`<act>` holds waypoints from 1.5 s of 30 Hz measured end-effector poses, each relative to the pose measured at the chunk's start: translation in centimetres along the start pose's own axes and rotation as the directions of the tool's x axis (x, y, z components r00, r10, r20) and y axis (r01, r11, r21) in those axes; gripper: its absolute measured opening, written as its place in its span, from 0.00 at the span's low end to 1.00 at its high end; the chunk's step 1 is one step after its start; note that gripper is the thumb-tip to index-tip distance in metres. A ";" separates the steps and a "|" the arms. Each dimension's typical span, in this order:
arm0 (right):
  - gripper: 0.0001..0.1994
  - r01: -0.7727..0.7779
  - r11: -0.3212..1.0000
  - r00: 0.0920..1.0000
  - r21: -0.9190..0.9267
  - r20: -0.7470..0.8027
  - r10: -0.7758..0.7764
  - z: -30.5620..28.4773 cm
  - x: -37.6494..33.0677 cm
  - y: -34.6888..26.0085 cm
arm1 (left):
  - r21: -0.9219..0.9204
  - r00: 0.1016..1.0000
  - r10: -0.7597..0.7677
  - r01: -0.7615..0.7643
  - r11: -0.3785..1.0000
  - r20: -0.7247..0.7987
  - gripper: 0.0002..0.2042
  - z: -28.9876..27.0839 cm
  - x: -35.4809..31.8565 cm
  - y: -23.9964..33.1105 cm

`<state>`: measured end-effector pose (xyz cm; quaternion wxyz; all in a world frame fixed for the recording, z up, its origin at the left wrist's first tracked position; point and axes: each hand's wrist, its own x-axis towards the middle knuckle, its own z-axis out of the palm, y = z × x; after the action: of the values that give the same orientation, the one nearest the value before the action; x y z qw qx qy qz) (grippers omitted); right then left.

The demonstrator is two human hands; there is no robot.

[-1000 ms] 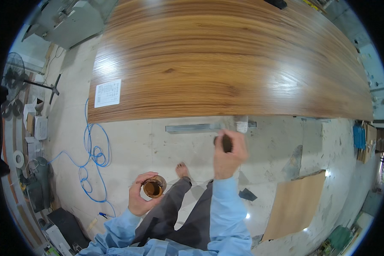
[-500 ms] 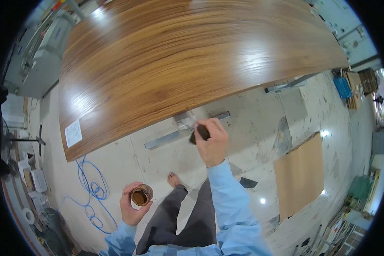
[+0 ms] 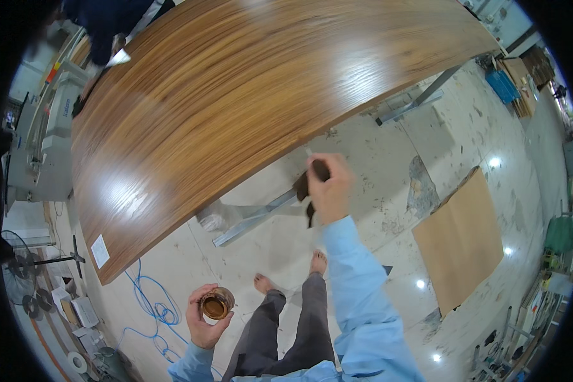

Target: The person picks up a small container and a cloth, then repeatedly dips the cloth into the container and rubs the finish onto the edges and surface of a large wooden table. A coworker wipes the table surface with a cloth in the background.

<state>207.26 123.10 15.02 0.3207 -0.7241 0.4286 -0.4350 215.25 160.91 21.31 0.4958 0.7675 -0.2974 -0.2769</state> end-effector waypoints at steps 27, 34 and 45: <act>0.09 -0.081 0.995 0.818 0.061 -0.566 0.101 -15.0 29.5 17.6 | 0.092 0.999 -0.037 0.034 0.995 0.025 0.36 10.5 4.1 5.6; 0.08 -0.064 0.998 0.899 0.005 -0.434 0.060 -10.2 28.4 17.0 | 0.117 0.999 -0.015 0.010 0.993 0.039 0.35 10.8 4.0 5.6; 0.05 -0.050 0.957 0.979 0.285 -0.176 0.104 -0.9 12.1 5.2 | 0.004 0.999 0.034 -0.034 0.999 0.014 0.34 6.2 0.7 1.8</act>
<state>207.77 109.96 15.35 0.3941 -0.6098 0.4195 -0.5449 210.89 156.09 20.68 0.4967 0.7615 -0.3143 -0.2732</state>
